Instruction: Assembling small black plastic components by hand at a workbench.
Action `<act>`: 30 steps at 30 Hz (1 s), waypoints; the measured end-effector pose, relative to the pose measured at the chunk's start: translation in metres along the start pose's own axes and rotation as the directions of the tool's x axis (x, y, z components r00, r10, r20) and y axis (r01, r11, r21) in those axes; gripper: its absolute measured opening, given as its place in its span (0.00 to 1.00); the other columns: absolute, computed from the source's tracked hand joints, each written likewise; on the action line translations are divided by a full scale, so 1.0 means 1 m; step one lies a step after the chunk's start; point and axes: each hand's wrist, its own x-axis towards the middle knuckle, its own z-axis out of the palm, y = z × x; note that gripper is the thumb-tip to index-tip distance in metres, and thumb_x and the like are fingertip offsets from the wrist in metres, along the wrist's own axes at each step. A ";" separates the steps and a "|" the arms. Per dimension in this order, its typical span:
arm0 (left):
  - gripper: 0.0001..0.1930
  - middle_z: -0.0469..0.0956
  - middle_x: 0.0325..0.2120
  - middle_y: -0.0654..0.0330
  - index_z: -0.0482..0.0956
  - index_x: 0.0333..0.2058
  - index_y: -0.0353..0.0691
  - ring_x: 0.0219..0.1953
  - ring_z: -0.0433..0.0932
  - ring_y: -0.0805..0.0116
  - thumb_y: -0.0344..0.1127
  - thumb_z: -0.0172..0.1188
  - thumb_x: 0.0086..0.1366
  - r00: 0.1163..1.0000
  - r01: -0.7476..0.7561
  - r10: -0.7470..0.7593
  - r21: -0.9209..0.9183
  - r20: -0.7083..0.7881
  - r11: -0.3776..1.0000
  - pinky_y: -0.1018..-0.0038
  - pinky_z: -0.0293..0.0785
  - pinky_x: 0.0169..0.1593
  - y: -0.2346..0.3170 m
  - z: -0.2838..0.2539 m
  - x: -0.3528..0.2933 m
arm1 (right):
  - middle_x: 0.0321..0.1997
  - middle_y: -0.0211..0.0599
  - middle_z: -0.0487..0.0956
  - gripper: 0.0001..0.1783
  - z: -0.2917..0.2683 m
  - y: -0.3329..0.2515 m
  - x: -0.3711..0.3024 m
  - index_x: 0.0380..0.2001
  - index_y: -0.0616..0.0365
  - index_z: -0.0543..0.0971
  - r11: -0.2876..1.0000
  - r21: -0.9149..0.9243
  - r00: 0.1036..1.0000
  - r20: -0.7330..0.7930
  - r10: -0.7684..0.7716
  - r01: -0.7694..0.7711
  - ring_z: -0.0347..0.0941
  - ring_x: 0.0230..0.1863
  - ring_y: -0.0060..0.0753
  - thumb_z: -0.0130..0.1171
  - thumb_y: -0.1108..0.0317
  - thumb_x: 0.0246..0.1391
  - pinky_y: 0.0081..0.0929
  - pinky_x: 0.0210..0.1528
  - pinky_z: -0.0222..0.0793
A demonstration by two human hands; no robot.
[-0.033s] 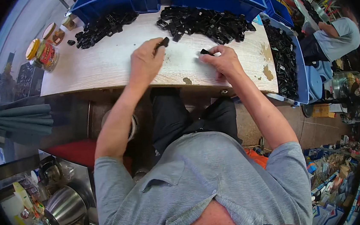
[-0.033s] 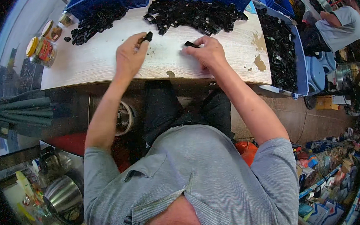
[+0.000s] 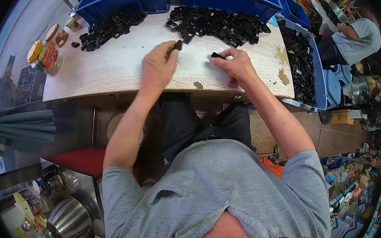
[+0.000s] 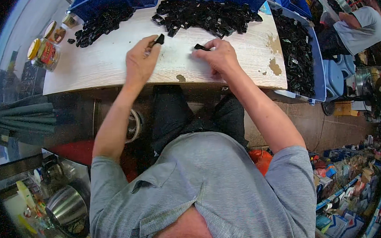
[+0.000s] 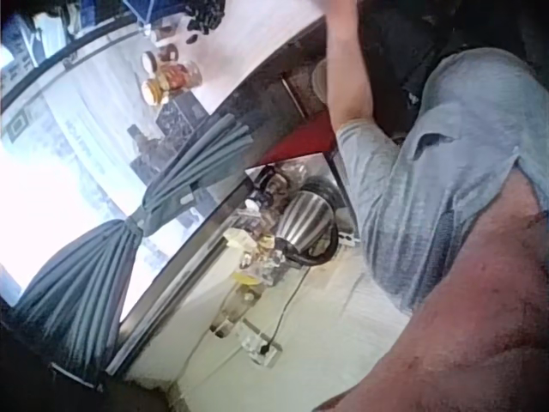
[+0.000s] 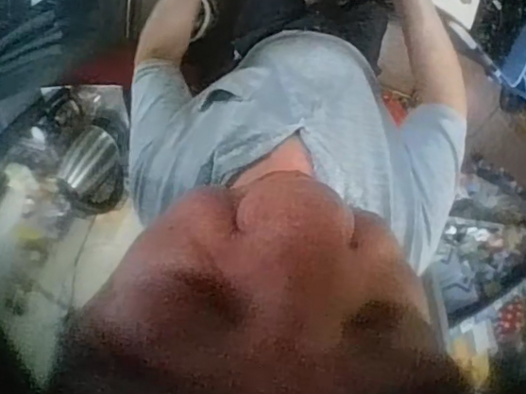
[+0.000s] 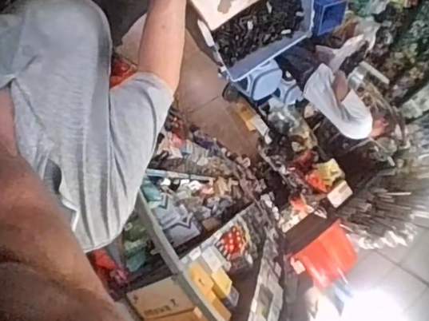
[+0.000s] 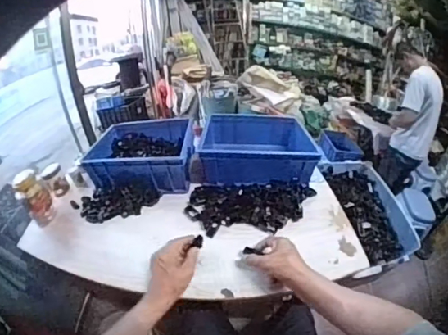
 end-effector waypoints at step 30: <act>0.11 0.80 0.33 0.52 0.81 0.43 0.39 0.36 0.81 0.51 0.26 0.60 0.61 0.934 -0.356 0.357 0.045 0.004 0.933 0.61 0.77 0.39 0.039 0.039 -0.025 | 0.16 0.30 0.74 0.21 0.005 0.008 0.004 0.50 0.59 0.77 0.959 0.239 0.939 0.271 -0.213 0.149 0.70 0.13 0.23 0.61 0.75 0.50 0.23 0.13 0.61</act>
